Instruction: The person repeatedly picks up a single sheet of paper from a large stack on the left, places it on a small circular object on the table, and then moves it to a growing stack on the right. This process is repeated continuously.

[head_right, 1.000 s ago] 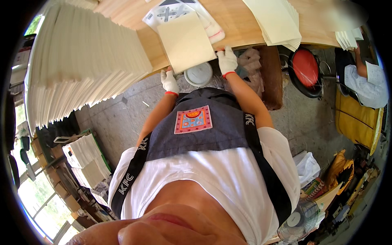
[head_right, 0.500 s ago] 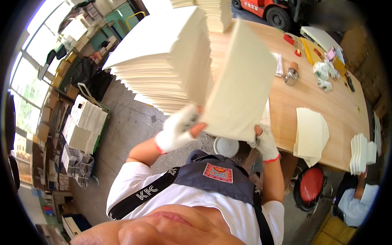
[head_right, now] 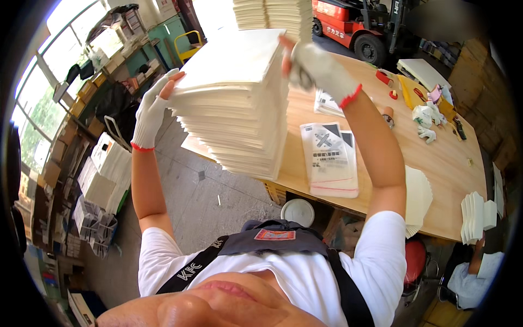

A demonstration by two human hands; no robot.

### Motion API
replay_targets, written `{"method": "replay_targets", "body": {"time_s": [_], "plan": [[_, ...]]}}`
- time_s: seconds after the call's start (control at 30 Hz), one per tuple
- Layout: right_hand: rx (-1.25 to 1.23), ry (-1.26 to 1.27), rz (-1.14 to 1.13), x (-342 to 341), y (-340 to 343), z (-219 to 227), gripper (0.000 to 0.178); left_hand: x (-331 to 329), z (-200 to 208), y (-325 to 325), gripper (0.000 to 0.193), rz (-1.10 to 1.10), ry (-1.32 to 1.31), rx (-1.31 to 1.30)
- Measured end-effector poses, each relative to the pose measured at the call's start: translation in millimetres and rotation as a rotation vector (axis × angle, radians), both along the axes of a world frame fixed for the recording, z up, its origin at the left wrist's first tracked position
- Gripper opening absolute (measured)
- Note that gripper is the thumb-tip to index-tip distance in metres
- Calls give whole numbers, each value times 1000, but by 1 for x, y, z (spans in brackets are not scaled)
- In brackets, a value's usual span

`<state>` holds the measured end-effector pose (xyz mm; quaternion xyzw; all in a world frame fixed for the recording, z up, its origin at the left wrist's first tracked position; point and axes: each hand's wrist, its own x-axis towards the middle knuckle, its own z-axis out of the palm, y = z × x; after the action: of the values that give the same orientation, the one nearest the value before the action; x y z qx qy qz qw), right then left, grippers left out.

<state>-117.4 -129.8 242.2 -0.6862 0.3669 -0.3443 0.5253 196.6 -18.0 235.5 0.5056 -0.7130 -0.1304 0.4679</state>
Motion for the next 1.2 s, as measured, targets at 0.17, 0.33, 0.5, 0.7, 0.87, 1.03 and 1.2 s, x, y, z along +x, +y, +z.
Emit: {"method": "replay_targets", "body": {"time_s": [0.17,0.33,0.5,0.7,0.87,1.03,1.2], "plan": [[-403,-357,-415,21,-141,-42,36,-5,-26,-27,64,-222,384,-80],[-127,-842,-257,65,-164,-67,29,7,-49,-52,79,-316,600,-82],[-235,-881,-432,70,-153,-72,28,7,-51,-51,79,-212,532,-142],[-368,-732,-405,63,-142,-68,27,3,-59,-51,83,-211,536,-245],[-338,-787,-430,13,-126,-86,35,5,-83,-35,71,-252,909,-263],[-171,-794,-637,-78,-8,-216,31,35,-246,-14,65,286,965,-102],[314,-494,-1274,-168,166,-379,20,-18,-477,81,33,264,832,526]]}}
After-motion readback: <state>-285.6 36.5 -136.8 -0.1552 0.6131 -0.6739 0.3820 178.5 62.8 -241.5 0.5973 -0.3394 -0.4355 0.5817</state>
